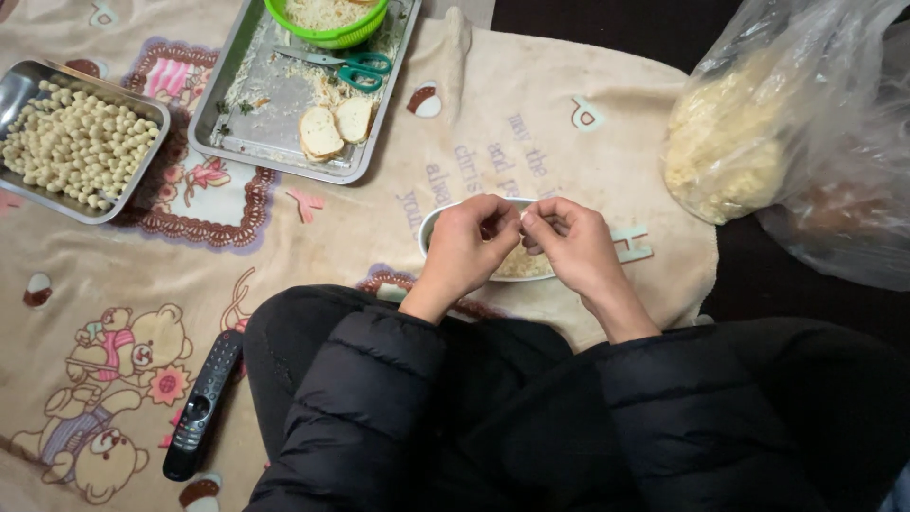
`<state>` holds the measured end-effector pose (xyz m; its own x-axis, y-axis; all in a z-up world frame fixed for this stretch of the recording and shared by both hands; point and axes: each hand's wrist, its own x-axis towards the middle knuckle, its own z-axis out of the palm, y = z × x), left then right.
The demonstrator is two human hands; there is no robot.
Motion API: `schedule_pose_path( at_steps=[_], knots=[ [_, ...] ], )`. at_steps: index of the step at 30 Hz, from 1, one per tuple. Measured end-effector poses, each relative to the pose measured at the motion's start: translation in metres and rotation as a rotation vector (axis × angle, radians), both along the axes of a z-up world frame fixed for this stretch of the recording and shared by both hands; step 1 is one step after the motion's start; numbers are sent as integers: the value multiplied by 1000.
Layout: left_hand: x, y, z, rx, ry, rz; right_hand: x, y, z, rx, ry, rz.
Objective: Crumbling bread or dough into small pieces into a bowl by hand while sitting on the floor.
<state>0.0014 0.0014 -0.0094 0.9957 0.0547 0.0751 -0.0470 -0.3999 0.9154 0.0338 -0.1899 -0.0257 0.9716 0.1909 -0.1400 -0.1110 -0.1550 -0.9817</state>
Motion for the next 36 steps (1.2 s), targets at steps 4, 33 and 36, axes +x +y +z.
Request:
schedule_pose_path(
  at_steps=[4,33,36],
  knots=[
    [0,-1,0,-21,-4,-10,-2,0,7,-14,-22,20],
    [-3,5,5,35,0,26,-6,3,23,-161,42,-102],
    [0,11,-4,169,-9,-11,-9,6,38,-199,77,-125]
  ],
)
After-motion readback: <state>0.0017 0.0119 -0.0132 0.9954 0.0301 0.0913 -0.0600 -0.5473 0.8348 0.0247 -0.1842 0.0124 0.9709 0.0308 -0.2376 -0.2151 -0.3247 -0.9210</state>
